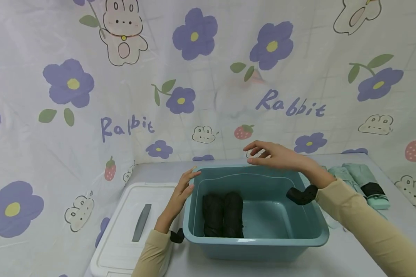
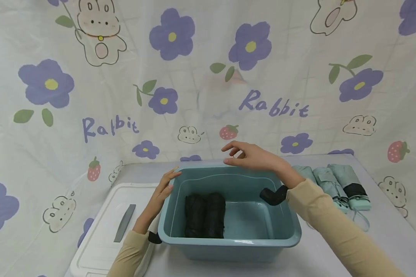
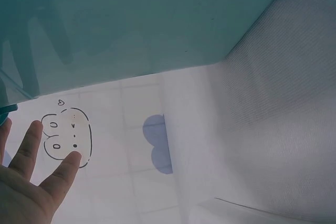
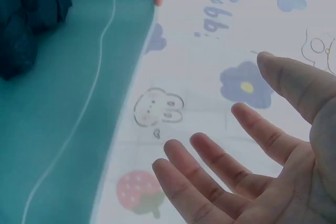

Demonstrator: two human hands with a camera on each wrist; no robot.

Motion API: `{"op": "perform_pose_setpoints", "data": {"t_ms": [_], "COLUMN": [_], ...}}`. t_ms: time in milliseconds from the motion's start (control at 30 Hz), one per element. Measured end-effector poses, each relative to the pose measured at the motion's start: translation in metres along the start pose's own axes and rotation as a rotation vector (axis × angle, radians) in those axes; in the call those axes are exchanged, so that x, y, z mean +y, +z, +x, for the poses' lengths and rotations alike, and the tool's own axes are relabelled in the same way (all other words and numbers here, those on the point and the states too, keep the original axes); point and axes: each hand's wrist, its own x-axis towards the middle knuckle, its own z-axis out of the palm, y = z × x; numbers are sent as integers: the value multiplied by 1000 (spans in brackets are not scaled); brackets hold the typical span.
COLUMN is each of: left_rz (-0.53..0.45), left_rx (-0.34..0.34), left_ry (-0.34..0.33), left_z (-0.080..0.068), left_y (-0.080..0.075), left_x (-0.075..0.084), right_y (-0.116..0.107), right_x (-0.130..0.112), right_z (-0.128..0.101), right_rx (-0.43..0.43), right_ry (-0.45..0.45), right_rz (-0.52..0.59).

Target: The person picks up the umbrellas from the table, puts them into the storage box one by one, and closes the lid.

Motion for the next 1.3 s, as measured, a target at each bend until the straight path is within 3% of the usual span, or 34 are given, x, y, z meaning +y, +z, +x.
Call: {"op": "perform_pose_setpoints", "data": {"t_ms": [233, 467, 733, 1300], "left_rz": [12, 16, 9, 6], "left_rx": [3, -1, -4, -4], "left_ry": [-9, -29, -21, -19], "left_z": [0, 0, 1, 0], "left_y": [-1, 0, -1, -1], "left_x": [0, -4, -4, -1], "right_y": [-12, -20, -29, -26], "right_x": [4, 24, 45, 82], "right_z": [-6, -15, -30, -55], "right_rx": [48, 78, 89, 171], "right_ry": [-8, 8, 85, 79], "right_rz": [-9, -46, -72, -125]}}
